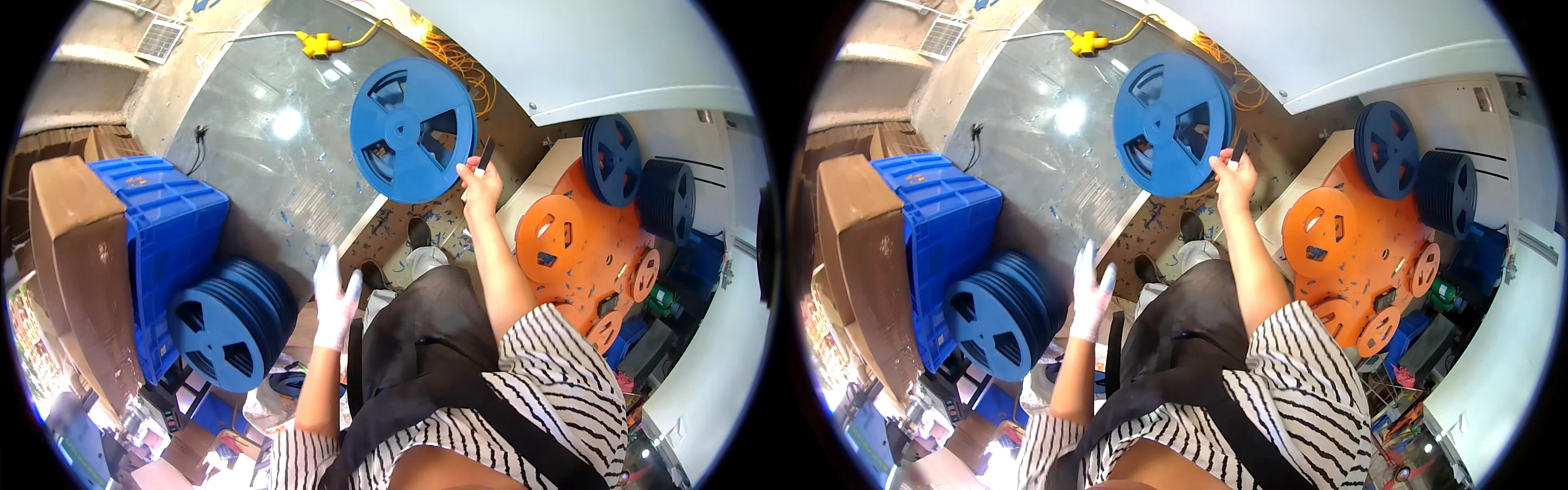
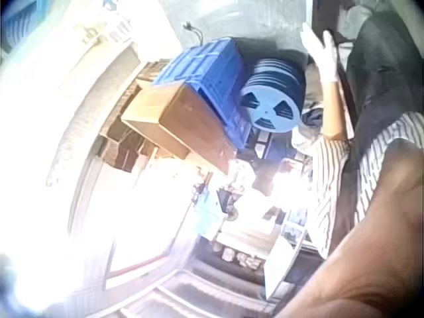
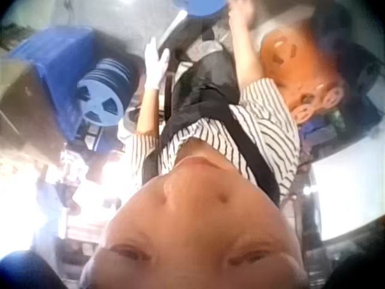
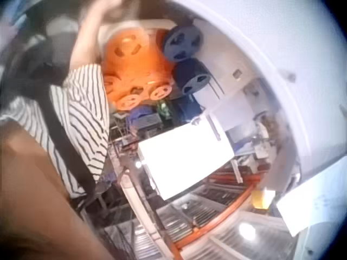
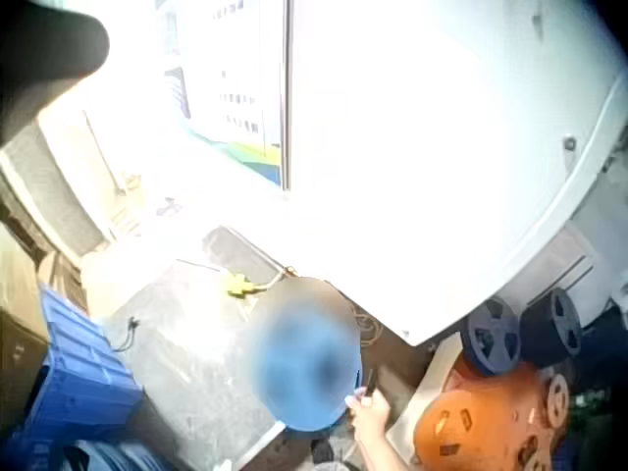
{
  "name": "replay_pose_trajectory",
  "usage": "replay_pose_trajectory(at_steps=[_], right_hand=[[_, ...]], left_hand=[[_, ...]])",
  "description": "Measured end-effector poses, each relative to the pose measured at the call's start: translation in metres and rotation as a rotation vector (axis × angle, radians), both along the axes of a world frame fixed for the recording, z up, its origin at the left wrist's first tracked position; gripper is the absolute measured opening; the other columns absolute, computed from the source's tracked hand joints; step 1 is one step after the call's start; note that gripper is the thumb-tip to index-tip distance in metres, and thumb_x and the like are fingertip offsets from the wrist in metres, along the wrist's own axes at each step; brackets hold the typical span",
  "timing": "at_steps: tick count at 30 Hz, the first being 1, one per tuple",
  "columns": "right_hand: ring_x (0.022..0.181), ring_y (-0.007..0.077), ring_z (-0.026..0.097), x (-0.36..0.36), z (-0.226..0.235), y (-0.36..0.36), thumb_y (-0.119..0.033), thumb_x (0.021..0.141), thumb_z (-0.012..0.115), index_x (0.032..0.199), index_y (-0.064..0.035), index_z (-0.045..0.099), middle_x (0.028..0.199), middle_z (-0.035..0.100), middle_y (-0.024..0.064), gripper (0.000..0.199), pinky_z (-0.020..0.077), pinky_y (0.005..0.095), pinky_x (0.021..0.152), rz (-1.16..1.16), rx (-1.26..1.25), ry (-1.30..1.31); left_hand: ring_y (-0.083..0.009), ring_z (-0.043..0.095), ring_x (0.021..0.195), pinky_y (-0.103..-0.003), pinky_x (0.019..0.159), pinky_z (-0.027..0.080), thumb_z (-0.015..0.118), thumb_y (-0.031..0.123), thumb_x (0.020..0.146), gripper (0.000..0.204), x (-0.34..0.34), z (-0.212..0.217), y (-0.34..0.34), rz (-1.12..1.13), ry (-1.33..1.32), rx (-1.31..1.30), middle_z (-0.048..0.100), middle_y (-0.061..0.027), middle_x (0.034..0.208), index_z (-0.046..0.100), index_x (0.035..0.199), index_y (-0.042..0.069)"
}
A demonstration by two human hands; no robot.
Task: The person uses a utility knife to trim excess plastic from the edges of blue plastic spools. They hold each spool with a gloved left hand and scrape the knife along the rim, then place the spool into a blue bin. The process repeats for multiple spools in a workshop setting.
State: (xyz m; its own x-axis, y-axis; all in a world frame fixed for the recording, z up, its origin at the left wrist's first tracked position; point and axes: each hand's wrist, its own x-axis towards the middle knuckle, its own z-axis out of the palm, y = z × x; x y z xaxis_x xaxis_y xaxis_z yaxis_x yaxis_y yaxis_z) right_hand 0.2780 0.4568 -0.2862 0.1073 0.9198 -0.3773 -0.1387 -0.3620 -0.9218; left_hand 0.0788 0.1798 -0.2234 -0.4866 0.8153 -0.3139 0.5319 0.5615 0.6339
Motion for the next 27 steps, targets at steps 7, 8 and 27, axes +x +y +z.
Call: replay_pose_trajectory(at_steps=[7, 8, 27], right_hand=[[0.074, 0.0052, 0.059, -0.033, 0.161, -0.105, 0.001, 0.082, 0.077, 0.093, -0.0039, 0.066, 0.084, 0.065, -0.0026, 0.016, 0.0493, 0.023, 0.069, 0.276, 0.224, -0.26], [0.074, 0.0054, 0.059, -0.033, 0.174, -0.121, 0.001, 0.082, 0.077, 0.092, -0.004, 0.066, 0.084, 0.065, -0.0025, 0.016, 0.0493, 0.0229, 0.069, 0.337, 0.221, -0.328], [0.069, 0.008, 0.062, -0.001, 0.313, -0.229, 0.001, 0.09, 0.061, 0.094, -0.0002, 0.07, 0.076, 0.067, 0.0, 0.01, 0.0492, 0.0246, 0.062, 1.33, 0.079, -0.28]], left_hand=[[-0.0377, 0.035, 0.144, -0.052, 0.115, 0.032, 0.081, 0.043, 0.083, 0.129, 0.01, -0.026, 0.123, 0.562, -1.139, 0.195, 0.026, -0.0224, 0.162, -0.02, 0.16, 0.018], [-0.0334, 0.039, 0.142, -0.052, 0.116, 0.029, 0.076, 0.035, 0.091, 0.126, 0.018, 0.003, 0.127, 0.622, -1.136, 0.15, 0.039, -0.0202, 0.155, -0.033, 0.153, 0.027], [-0.031, 0.031, 0.146, -0.04, 0.119, 0.03, 0.086, 0.028, 0.078, 0.123, 0.012, 0.213, -0.067, 0.144, -1.265, 0.63, 0.023, -0.0169, 0.163, -0.002, 0.164, 0.021]])
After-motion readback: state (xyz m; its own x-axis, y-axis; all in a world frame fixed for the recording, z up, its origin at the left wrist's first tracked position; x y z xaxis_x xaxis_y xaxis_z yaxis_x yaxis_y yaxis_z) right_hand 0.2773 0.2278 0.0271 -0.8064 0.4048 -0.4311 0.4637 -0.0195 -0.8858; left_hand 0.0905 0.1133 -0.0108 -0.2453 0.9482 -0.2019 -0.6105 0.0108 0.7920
